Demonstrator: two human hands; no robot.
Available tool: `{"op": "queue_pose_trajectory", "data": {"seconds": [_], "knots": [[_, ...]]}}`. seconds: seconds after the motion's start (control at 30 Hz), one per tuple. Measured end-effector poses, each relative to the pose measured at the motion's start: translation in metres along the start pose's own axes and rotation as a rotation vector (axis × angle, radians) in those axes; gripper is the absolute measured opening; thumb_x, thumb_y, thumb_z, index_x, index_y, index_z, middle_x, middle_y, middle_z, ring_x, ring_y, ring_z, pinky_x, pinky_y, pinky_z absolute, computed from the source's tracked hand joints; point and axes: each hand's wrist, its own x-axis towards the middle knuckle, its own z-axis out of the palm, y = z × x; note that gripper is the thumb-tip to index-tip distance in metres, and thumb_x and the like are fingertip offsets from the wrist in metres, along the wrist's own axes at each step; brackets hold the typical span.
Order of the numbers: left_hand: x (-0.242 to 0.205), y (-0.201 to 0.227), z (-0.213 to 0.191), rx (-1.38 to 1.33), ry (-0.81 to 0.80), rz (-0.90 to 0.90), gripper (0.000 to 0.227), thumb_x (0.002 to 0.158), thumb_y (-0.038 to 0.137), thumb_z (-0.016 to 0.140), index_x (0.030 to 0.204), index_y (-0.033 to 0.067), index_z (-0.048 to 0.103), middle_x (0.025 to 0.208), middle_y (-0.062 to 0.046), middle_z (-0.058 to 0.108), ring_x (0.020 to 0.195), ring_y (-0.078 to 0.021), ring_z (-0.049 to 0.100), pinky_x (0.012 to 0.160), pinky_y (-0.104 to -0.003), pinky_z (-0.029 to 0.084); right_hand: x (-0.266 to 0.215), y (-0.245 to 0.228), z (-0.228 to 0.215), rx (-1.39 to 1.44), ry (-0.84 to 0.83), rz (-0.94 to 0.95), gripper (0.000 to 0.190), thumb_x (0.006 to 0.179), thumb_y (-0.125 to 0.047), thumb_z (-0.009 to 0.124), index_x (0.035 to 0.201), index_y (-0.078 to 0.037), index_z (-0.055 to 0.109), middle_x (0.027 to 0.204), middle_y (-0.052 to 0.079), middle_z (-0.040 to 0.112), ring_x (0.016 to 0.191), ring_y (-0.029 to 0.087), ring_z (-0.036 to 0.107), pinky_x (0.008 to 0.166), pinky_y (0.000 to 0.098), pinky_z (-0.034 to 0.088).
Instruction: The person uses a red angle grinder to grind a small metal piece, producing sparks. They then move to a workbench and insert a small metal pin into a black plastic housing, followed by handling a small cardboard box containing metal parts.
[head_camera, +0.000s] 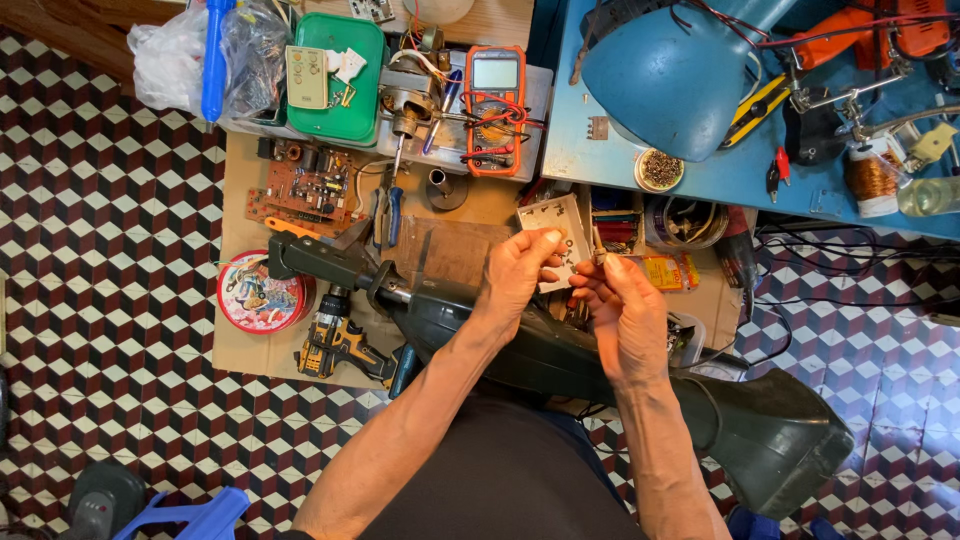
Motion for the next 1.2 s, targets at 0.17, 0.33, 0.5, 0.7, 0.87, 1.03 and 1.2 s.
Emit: {"op": "queue_pose_trajectory", "data": {"seconds": [0.17, 0.33, 0.5, 0.7, 0.87, 1.03, 1.2], "knots": [[0.004, 0.007, -0.038, -0.011, 0.134, 0.029, 0.036, 0.097, 0.034, 0.068, 0.110, 0.0008, 0.072, 0.095, -0.007, 0.072, 0.081, -0.0126, 0.064, 0.071, -0.026, 0.054, 0.018, 0.012, -0.015, -0.090, 0.057, 0.046, 0.022, 0.099, -0.019, 0.064, 0.112, -0.001, 0.063, 0.101, 0.013, 0.071, 0.089, 0.020, 0.070, 0.077, 0.0302, 0.059], [-0.010, 0.015, -0.089, 0.235, 0.275, 0.131, 0.037, 0.093, 0.028, 0.067, 0.118, 0.0013, 0.064, 0.099, -0.002, 0.070, 0.085, -0.0103, 0.065, 0.069, -0.024, 0.055, 0.045, 0.032, -0.034, -0.463, 0.098, -0.002, 0.022, 0.094, -0.011, 0.069, 0.112, 0.002, 0.065, 0.096, 0.013, 0.073, 0.084, 0.017, 0.070, 0.073, 0.0269, 0.058], [-0.030, 0.018, -0.127, 0.261, 0.383, 0.186, 0.035, 0.092, 0.027, 0.069, 0.117, 0.0025, 0.062, 0.093, 0.000, 0.071, 0.078, -0.0099, 0.067, 0.064, -0.024, 0.056, 0.067, 0.047, -0.045, -0.693, 0.122, -0.080, 0.027, 0.088, -0.011, 0.074, 0.110, 0.003, 0.067, 0.095, 0.010, 0.073, 0.082, 0.014, 0.069, 0.073, 0.0245, 0.056], [-0.046, 0.007, -0.142, 0.268, 0.483, 0.056, 0.037, 0.098, 0.035, 0.068, 0.102, -0.0020, 0.065, 0.085, -0.008, 0.074, 0.071, -0.0127, 0.068, 0.063, -0.025, 0.055, 0.085, 0.051, -0.046, -0.849, 0.172, -0.075, 0.028, 0.088, -0.016, 0.075, 0.109, 0.002, 0.069, 0.094, 0.011, 0.075, 0.079, 0.015, 0.070, 0.072, 0.0245, 0.055], [-0.041, -0.011, -0.132, 0.214, 0.386, 0.175, 0.039, 0.090, 0.030, 0.065, 0.121, 0.0063, 0.067, 0.095, -0.002, 0.075, 0.076, -0.0095, 0.069, 0.065, -0.023, 0.056, 0.091, 0.049, -0.043, -0.733, 0.136, -0.103, 0.032, 0.088, -0.017, 0.073, 0.111, 0.003, 0.066, 0.094, 0.013, 0.075, 0.078, 0.016, 0.071, 0.072, 0.0267, 0.058], [-0.045, -0.023, -0.123, 0.255, 0.299, -0.020, 0.053, 0.107, 0.043, 0.054, 0.117, -0.0040, 0.076, 0.089, -0.019, 0.078, 0.085, -0.0193, 0.073, 0.086, -0.031, 0.054, 0.067, 0.036, -0.021, -1.089, 0.136, -0.122, 0.043, 0.098, -0.029, 0.068, 0.125, 0.004, 0.068, 0.109, 0.019, 0.076, 0.092, 0.024, 0.070, 0.078, 0.0340, 0.057], [-0.040, -0.026, -0.104, -0.121, 0.111, 0.096, 0.059, 0.096, 0.035, 0.057, 0.146, 0.0035, 0.050, 0.142, -0.016, 0.059, 0.129, -0.0253, 0.055, 0.110, -0.038, 0.041, 0.024, 0.023, 0.029, -1.108, -0.143, -0.177, 0.052, 0.098, -0.032, 0.058, 0.132, 0.007, 0.058, 0.151, 0.017, 0.056, 0.125, 0.035, 0.055, 0.102, 0.0433, 0.045]]}}
